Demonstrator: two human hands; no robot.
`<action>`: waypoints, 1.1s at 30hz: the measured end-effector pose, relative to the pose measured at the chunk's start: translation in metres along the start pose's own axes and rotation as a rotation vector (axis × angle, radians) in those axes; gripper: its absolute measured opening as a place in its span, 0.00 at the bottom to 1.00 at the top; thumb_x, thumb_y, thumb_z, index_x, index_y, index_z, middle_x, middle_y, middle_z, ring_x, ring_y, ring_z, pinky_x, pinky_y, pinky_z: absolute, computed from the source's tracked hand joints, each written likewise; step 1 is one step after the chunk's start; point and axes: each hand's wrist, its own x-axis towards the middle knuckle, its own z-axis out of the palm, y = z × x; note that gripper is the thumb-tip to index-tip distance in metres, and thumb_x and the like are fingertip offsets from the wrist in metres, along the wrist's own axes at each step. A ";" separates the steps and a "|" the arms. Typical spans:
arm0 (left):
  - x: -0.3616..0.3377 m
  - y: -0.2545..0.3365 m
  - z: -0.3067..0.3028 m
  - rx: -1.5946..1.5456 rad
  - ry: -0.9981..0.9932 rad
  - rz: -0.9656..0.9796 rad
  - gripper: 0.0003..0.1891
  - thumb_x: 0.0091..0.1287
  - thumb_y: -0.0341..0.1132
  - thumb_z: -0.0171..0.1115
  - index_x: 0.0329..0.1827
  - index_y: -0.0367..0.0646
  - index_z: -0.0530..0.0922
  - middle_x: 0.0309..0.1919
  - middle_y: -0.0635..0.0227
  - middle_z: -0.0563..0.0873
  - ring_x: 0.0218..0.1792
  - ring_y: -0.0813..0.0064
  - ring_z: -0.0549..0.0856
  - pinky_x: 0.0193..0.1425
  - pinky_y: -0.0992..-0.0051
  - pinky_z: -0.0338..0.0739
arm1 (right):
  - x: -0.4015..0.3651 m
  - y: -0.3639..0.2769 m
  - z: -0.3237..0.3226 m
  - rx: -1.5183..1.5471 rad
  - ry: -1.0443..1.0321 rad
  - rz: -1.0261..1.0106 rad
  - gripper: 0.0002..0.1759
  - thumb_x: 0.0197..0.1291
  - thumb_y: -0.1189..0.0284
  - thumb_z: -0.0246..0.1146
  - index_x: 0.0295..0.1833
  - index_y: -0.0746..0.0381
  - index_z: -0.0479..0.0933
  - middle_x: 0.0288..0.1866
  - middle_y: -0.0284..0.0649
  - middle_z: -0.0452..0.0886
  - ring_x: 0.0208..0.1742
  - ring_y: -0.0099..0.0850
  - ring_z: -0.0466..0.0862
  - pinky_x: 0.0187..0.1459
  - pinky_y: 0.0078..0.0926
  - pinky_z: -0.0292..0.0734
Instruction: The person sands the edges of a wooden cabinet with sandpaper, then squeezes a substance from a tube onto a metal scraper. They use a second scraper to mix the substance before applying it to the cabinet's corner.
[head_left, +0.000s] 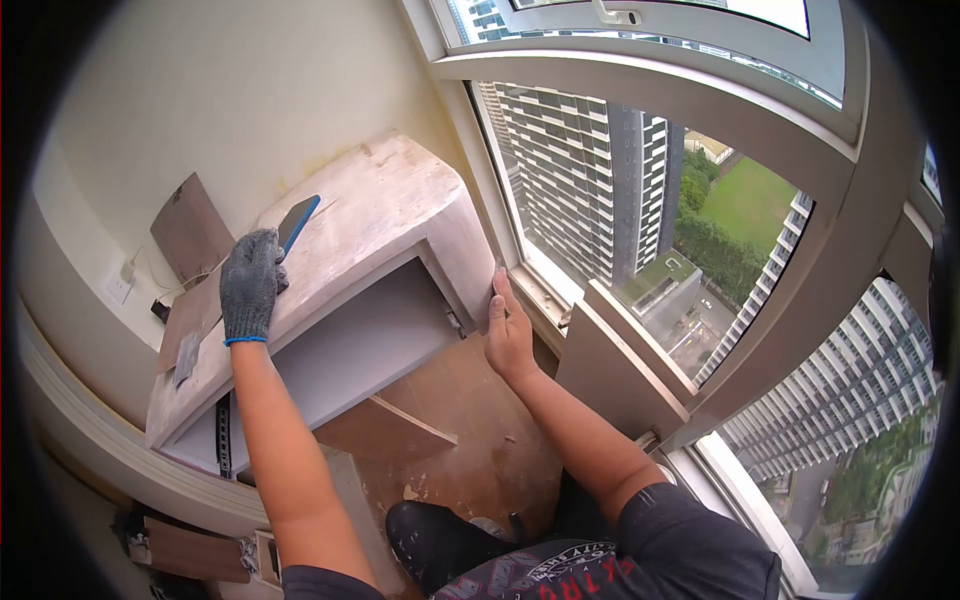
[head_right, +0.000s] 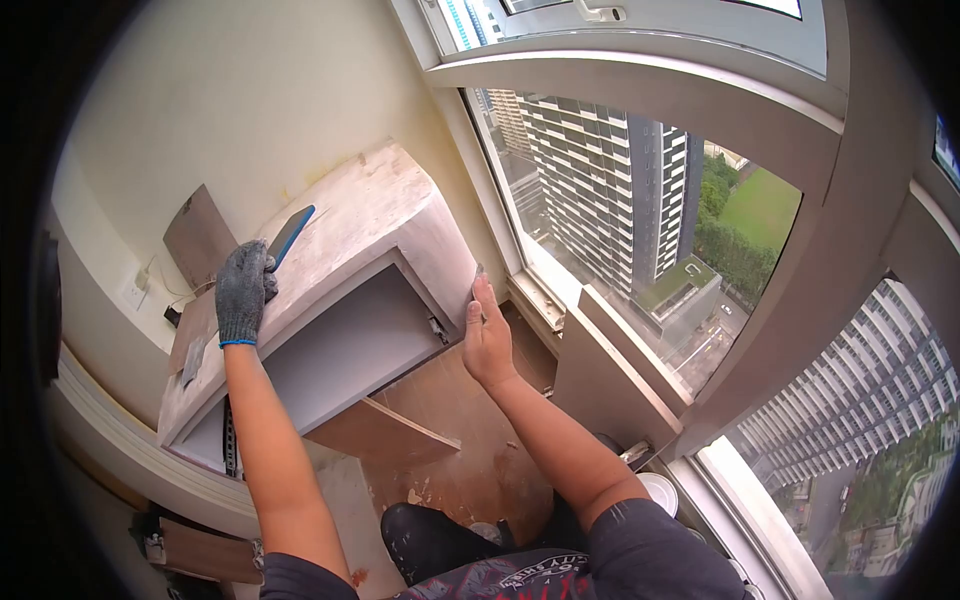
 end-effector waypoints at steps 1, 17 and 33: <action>0.001 -0.002 -0.001 0.007 -0.013 0.018 0.14 0.74 0.43 0.61 0.45 0.38 0.83 0.28 0.67 0.84 0.22 0.82 0.79 0.25 0.78 0.75 | -0.004 -0.005 -0.001 0.019 0.011 -0.003 0.33 0.82 0.54 0.40 0.74 0.71 0.67 0.69 0.60 0.76 0.71 0.50 0.75 0.71 0.35 0.66; -0.001 -0.009 -0.001 -0.008 -0.018 -0.010 0.14 0.75 0.42 0.61 0.45 0.38 0.83 0.29 0.68 0.84 0.21 0.83 0.78 0.25 0.80 0.74 | 0.066 -0.008 -0.013 0.377 -0.276 0.448 0.33 0.82 0.56 0.41 0.75 0.75 0.63 0.76 0.58 0.69 0.79 0.42 0.66 0.77 0.29 0.57; -0.001 -0.001 0.002 -0.018 -0.016 -0.019 0.14 0.74 0.42 0.61 0.46 0.39 0.83 0.29 0.68 0.85 0.21 0.83 0.78 0.24 0.80 0.74 | 0.039 -0.004 0.007 0.182 -0.024 0.222 0.34 0.82 0.52 0.41 0.71 0.70 0.71 0.66 0.56 0.79 0.67 0.43 0.78 0.69 0.30 0.67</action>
